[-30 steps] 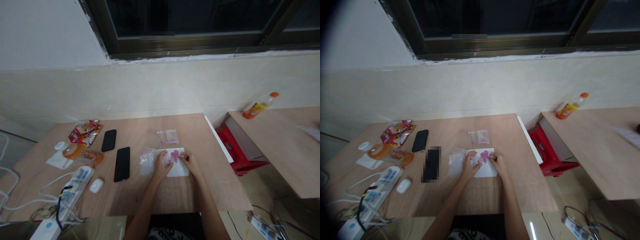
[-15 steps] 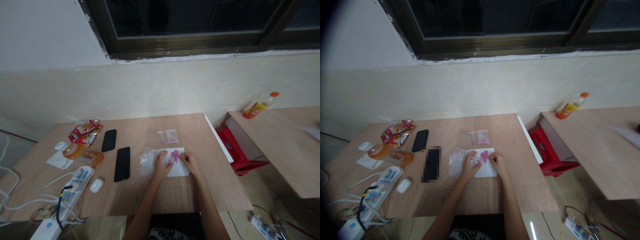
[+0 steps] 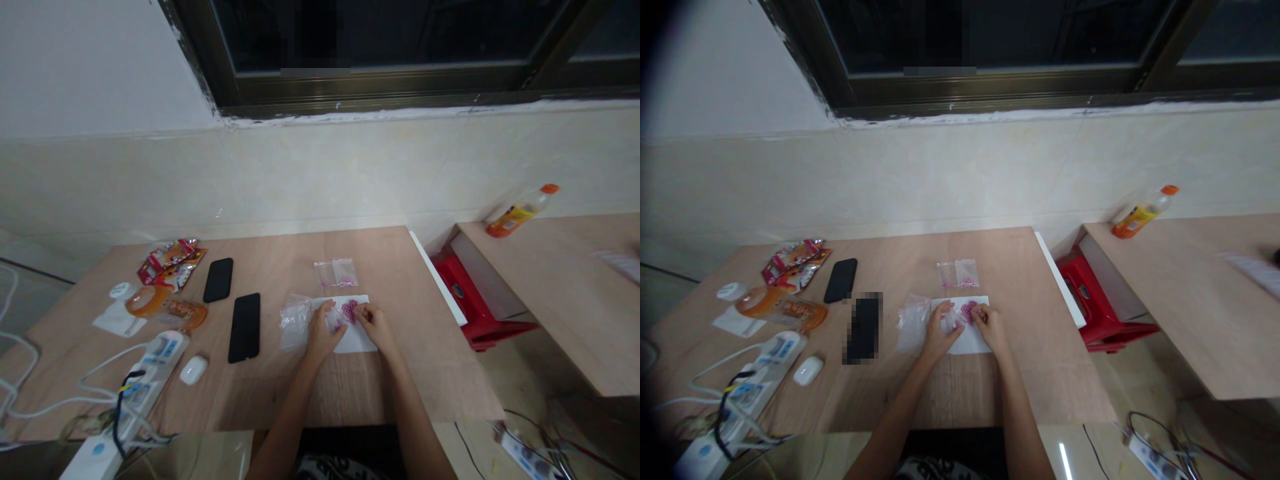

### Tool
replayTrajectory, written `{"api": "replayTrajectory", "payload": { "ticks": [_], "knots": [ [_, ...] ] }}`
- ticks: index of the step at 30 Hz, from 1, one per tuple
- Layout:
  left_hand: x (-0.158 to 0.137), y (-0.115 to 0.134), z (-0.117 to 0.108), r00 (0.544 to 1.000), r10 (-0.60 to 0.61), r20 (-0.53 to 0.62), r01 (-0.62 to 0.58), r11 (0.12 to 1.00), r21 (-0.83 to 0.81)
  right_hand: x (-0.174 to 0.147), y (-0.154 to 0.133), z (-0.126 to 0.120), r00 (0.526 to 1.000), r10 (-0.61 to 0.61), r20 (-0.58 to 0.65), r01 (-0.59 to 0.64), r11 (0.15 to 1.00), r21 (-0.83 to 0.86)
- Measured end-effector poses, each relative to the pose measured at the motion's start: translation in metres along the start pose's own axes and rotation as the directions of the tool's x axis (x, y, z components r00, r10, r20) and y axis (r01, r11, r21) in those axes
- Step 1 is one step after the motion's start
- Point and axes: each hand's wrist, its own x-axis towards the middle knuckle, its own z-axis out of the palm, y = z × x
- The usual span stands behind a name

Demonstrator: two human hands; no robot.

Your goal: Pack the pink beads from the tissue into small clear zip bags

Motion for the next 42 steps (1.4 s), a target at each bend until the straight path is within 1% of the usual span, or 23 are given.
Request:
{"api": "replayTrajectory", "payload": {
  "ticks": [4, 7, 10, 15, 19, 24, 30, 37, 42],
  "knots": [
    [0.000, -0.001, 0.001, 1.000, 0.010, -0.009, -0.010, 1.000, -0.012, 0.003, -0.010, 0.015, 0.996, -0.055, 0.066, 0.049, 0.995, 0.086],
    [0.000, -0.002, 0.001, 1.000, 0.004, -0.002, -0.004, 1.000, -0.017, 0.005, -0.011, 0.019, 0.994, -0.060, 0.089, 0.053, 0.995, 0.082],
    [0.000, -0.001, 0.000, 1.000, -0.004, 0.000, 0.004, 1.000, -0.017, 0.004, -0.008, 0.013, 0.994, -0.061, 0.092, 0.054, 0.996, 0.072],
    [0.000, 0.001, -0.001, 1.000, -0.010, -0.003, 0.010, 1.000, -0.013, 0.001, 0.004, -0.011, 0.999, 0.017, -0.029, -0.018, 0.999, -0.040],
    [0.000, 0.002, -0.001, 1.000, -0.016, 0.000, 0.016, 1.000, -0.025, -0.001, 0.014, -0.022, 0.997, 0.038, -0.060, -0.044, 0.994, -0.104],
    [0.001, 0.003, -0.001, 0.999, -0.033, 0.008, 0.033, 0.999, -0.020, -0.004, 0.014, -0.020, 0.999, 0.041, -0.009, -0.041, 0.985, -0.168],
    [0.001, 0.004, -0.001, 1.000, -0.014, -0.009, 0.014, 1.000, -0.013, -0.003, 0.012, -0.016, 0.998, 0.052, 0.023, -0.044, 0.969, -0.244],
    [0.000, 0.003, -0.001, 1.000, -0.016, -0.003, 0.016, 1.000, -0.016, -0.004, 0.012, -0.016, 0.998, 0.056, 0.024, -0.049, 0.969, -0.242],
    [0.000, 0.004, -0.001, 1.000, -0.018, -0.004, 0.018, 1.000, -0.009, -0.004, 0.014, -0.015, 0.999, 0.035, 0.016, -0.030, 0.972, -0.234]
  ]
}}
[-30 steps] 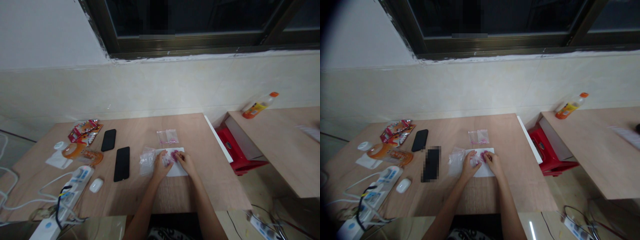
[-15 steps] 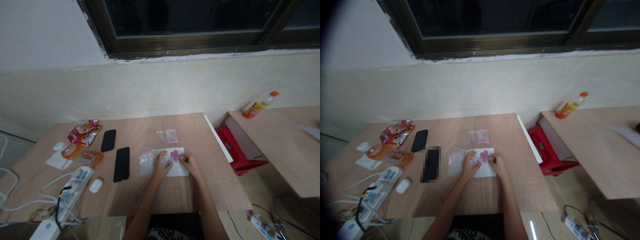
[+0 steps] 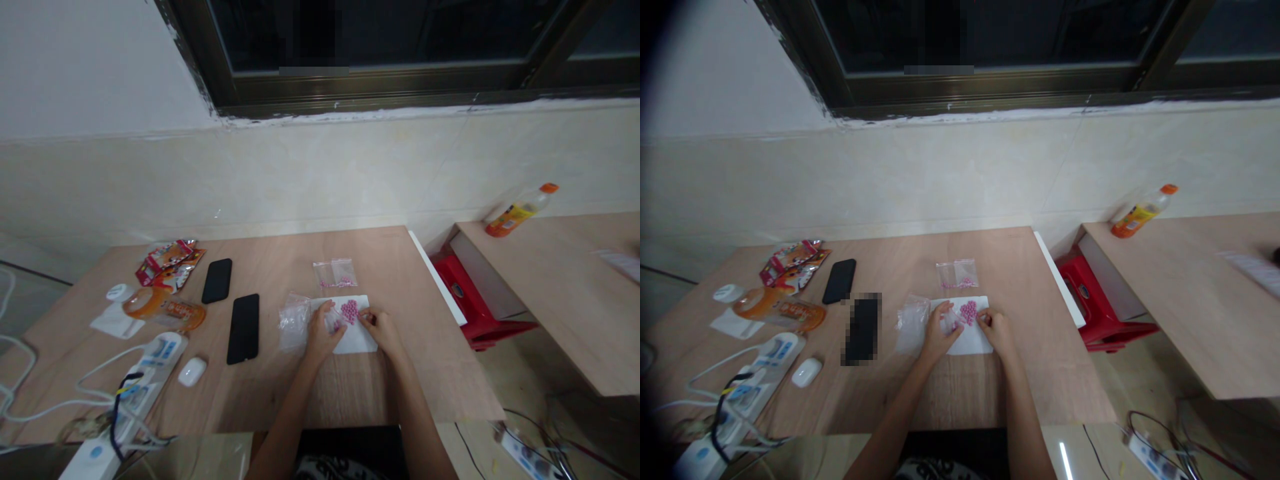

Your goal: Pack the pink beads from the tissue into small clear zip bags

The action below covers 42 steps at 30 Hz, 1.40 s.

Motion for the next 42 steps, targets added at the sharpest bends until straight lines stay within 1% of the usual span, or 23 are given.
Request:
{"api": "replayTrajectory", "payload": {
  "ticks": [4, 8, 12, 17, 21, 23, 25, 28, 31, 33, 35, 39, 42],
  "knots": [
    [0.000, -0.001, 0.001, 1.000, -0.003, -0.005, 0.003, 1.000, -0.007, 0.000, 0.004, 0.002, 1.000, -0.001, -0.008, 0.001, 1.000, 0.006],
    [0.000, -0.002, 0.001, 1.000, -0.008, 0.003, 0.008, 1.000, 0.019, 0.000, 0.004, 0.001, 1.000, -0.017, -0.024, 0.017, 1.000, 0.014],
    [0.002, 0.001, -0.001, 1.000, -0.006, -0.013, 0.006, 0.999, 0.040, -0.002, -0.006, 0.001, 0.998, -0.041, -0.057, 0.047, 0.994, 0.101],
    [0.000, 0.014, -0.004, 0.998, 0.039, -0.045, -0.037, 0.998, 0.044, -0.007, -0.029, 0.007, 0.984, -0.164, 0.066, 0.147, 0.966, 0.213],
    [-0.002, 0.030, -0.009, 0.995, 0.054, -0.089, -0.050, 0.998, 0.045, -0.011, -0.040, 0.014, 0.979, -0.174, 0.111, 0.142, 0.959, 0.247],
    [-0.002, 0.036, -0.015, 0.996, 0.022, -0.090, -0.018, 0.999, 0.041, -0.011, -0.042, 0.016, 0.980, -0.165, 0.111, 0.130, 0.954, 0.270],
    [0.000, 0.040, -0.023, 0.996, -0.055, -0.072, 0.055, 0.998, 0.001, -0.010, -0.043, 0.016, 0.982, -0.158, 0.103, 0.121, 0.947, 0.297],
    [0.006, 0.043, -0.037, 0.978, -0.207, -0.007, 0.204, 0.970, -0.130, -0.008, -0.045, 0.011, 0.985, -0.148, 0.087, 0.112, 0.938, 0.327],
    [0.013, 0.044, -0.050, 0.947, -0.308, 0.088, 0.320, 0.903, -0.285, -0.007, -0.048, 0.006, 0.987, -0.147, 0.071, 0.113, 0.928, 0.355],
    [0.016, 0.045, -0.055, 0.933, -0.334, 0.135, 0.360, 0.862, -0.356, -0.007, -0.052, 0.004, 0.984, -0.164, 0.069, 0.126, 0.916, 0.381],
    [0.018, 0.046, -0.058, 0.926, -0.341, 0.160, 0.376, 0.839, -0.393, -0.008, -0.056, 0.003, 0.981, -0.181, 0.071, 0.138, 0.904, 0.404],
    [0.016, 0.048, -0.059, 0.923, -0.354, 0.153, 0.385, 0.825, -0.415, -0.011, -0.062, 0.001, 0.978, -0.196, 0.067, 0.155, 0.906, 0.395],
    [0.014, 0.050, -0.060, 0.925, -0.349, 0.149, 0.379, 0.827, -0.415, -0.013, -0.064, -0.001, 0.975, -0.207, 0.086, 0.161, 0.913, 0.376]
  ]
}}
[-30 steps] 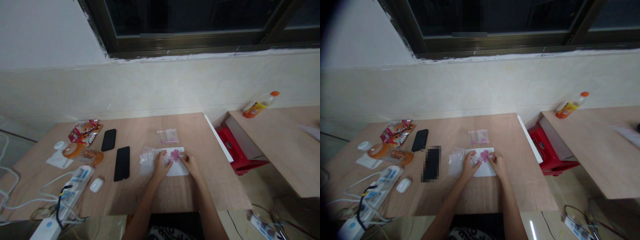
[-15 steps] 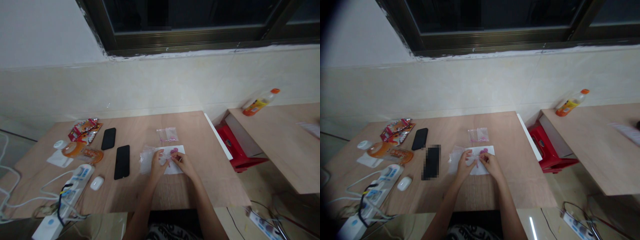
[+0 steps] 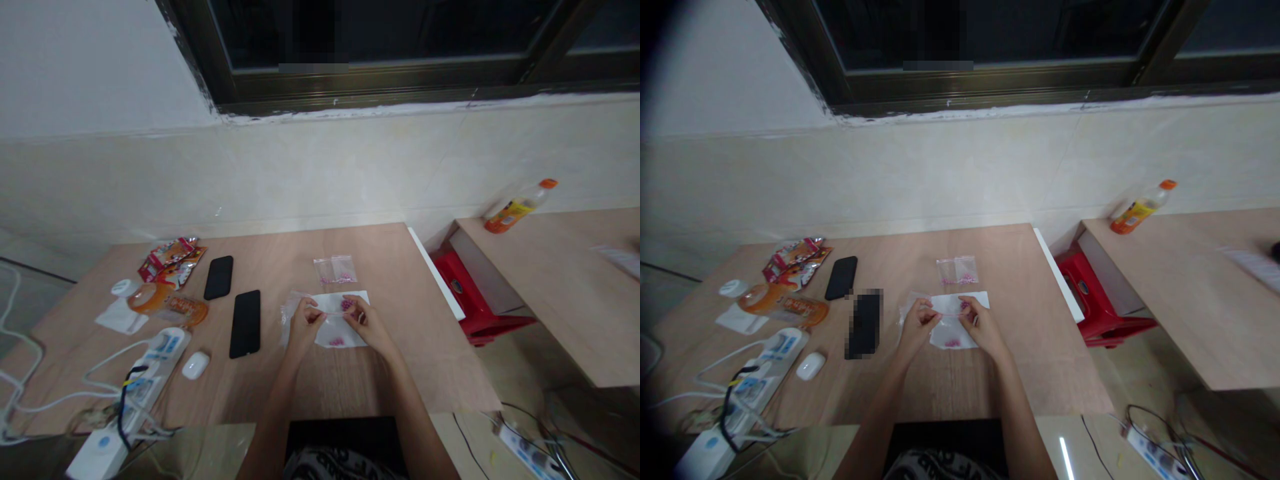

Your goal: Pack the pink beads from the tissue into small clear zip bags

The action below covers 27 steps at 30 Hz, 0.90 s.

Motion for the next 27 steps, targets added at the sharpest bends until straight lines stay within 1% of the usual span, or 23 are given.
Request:
{"api": "replayTrajectory", "payload": {
  "ticks": [5, 7, 9, 11, 13, 16, 19, 23, 27],
  "knots": [
    [-0.007, 0.009, -0.002, 0.998, 0.059, -0.006, -0.058, 0.994, 0.095, -0.003, -0.004, 0.000, 0.999, -0.036, 0.021, 0.036, 0.999, 0.022],
    [-0.010, 0.017, -0.002, 0.996, 0.080, 0.035, -0.084, 0.987, 0.140, -0.004, -0.008, 0.001, 0.998, -0.054, 0.026, 0.053, 0.998, 0.039],
    [-0.014, 0.026, -0.002, 0.990, 0.093, 0.102, -0.111, 0.977, 0.181, -0.006, -0.014, 0.000, 0.997, -0.070, 0.040, 0.068, 0.996, 0.048],
    [-0.017, 0.035, -0.001, 0.980, 0.109, 0.165, -0.144, 0.965, 0.219, -0.007, -0.022, 0.000, 0.994, -0.086, 0.064, 0.083, 0.996, 0.038],
    [-0.020, 0.043, 0.001, 0.971, 0.130, 0.198, -0.178, 0.953, 0.246, -0.008, -0.031, -0.002, 0.991, -0.102, 0.083, 0.102, 0.995, 0.010],
    [-0.021, 0.051, 0.003, 0.967, 0.174, 0.184, -0.220, 0.939, 0.265, -0.009, -0.042, -0.003, 0.986, -0.151, 0.067, 0.154, 0.987, -0.040],
    [-0.022, 0.056, 0.005, 0.970, 0.182, 0.160, -0.222, 0.932, 0.286, -0.010, -0.047, -0.003, 0.981, -0.190, 0.043, 0.193, 0.978, -0.082],
    [-0.023, 0.059, 0.005, 0.980, 0.148, 0.133, -0.179, 0.946, 0.271, -0.010, -0.044, -0.003, 0.979, -0.205, 0.006, 0.204, 0.974, -0.098],
    [-0.024, 0.059, 0.002, 0.974, 0.160, 0.159, -0.198, 0.943, 0.267, -0.009, -0.042, -0.005, 0.978, -0.205, -0.048, 0.198, 0.971, -0.133]
  ]
}}
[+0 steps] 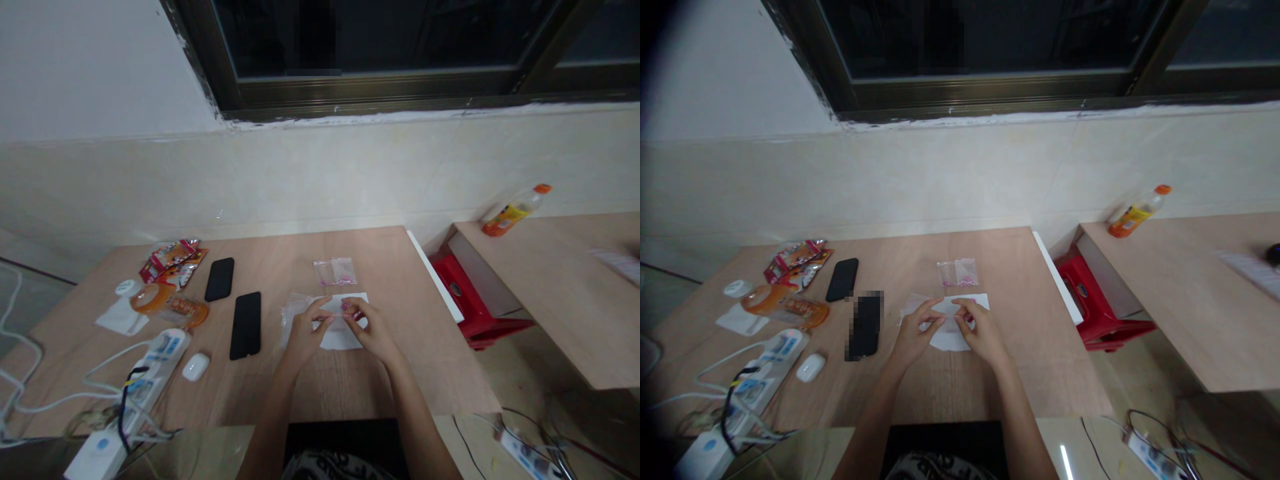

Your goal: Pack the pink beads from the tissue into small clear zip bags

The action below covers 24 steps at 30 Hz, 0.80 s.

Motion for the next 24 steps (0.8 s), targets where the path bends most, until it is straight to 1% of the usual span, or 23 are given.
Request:
{"api": "replayTrajectory", "payload": {
  "ticks": [4, 7, 9, 12, 14, 16, 18, 20, 22, 24],
  "knots": [
    [0.000, -0.002, 0.001, 0.998, 0.034, -0.047, -0.032, 0.999, 0.035, 0.002, 0.000, -0.001, 1.000, 0.000, -0.027, 0.000, 1.000, -0.008],
    [0.000, -0.002, 0.003, 0.996, 0.005, -0.094, -0.003, 1.000, 0.019, 0.003, 0.001, -0.002, 0.999, 0.019, -0.038, -0.019, 1.000, -0.002],
    [0.000, -0.001, 0.003, 0.995, -0.011, -0.096, 0.011, 1.000, 0.005, 0.004, 0.002, -0.003, 0.998, 0.038, -0.054, -0.038, 0.999, 0.004],
    [-0.001, 0.001, -0.001, 0.997, 0.016, -0.072, -0.016, 1.000, 0.001, 0.006, 0.004, -0.005, 0.993, 0.065, -0.096, -0.063, 0.998, 0.029],
    [-0.002, 0.001, -0.003, 0.997, 0.026, -0.076, -0.026, 1.000, 0.005, 0.008, 0.006, -0.005, 0.991, 0.075, -0.109, -0.068, 0.995, 0.066],
    [-0.002, 0.001, -0.005, 0.995, 0.019, -0.100, -0.019, 1.000, 0.004, 0.010, 0.010, -0.002, 0.992, 0.079, -0.094, -0.068, 0.991, 0.112],
    [-0.001, 0.001, -0.006, 0.988, 0.019, -0.151, -0.020, 1.000, -0.006, 0.011, 0.017, 0.003, 0.995, 0.080, -0.066, -0.070, 0.987, 0.144],
    [0.000, -0.001, -0.006, 0.977, 0.034, -0.210, -0.038, 0.999, -0.015, 0.011, 0.025, 0.009, 0.996, 0.088, -0.030, -0.082, 0.983, 0.163],
    [0.002, -0.005, -0.006, 0.968, 0.053, -0.245, -0.061, 0.998, -0.027, 0.014, 0.033, 0.015, 0.994, 0.106, 0.004, -0.105, 0.975, 0.194],
    [0.004, -0.011, -0.008, 0.962, 0.058, -0.268, -0.072, 0.996, -0.043, 0.020, 0.044, 0.020, 0.991, 0.134, 0.002, -0.130, 0.964, 0.232]
  ]
}}
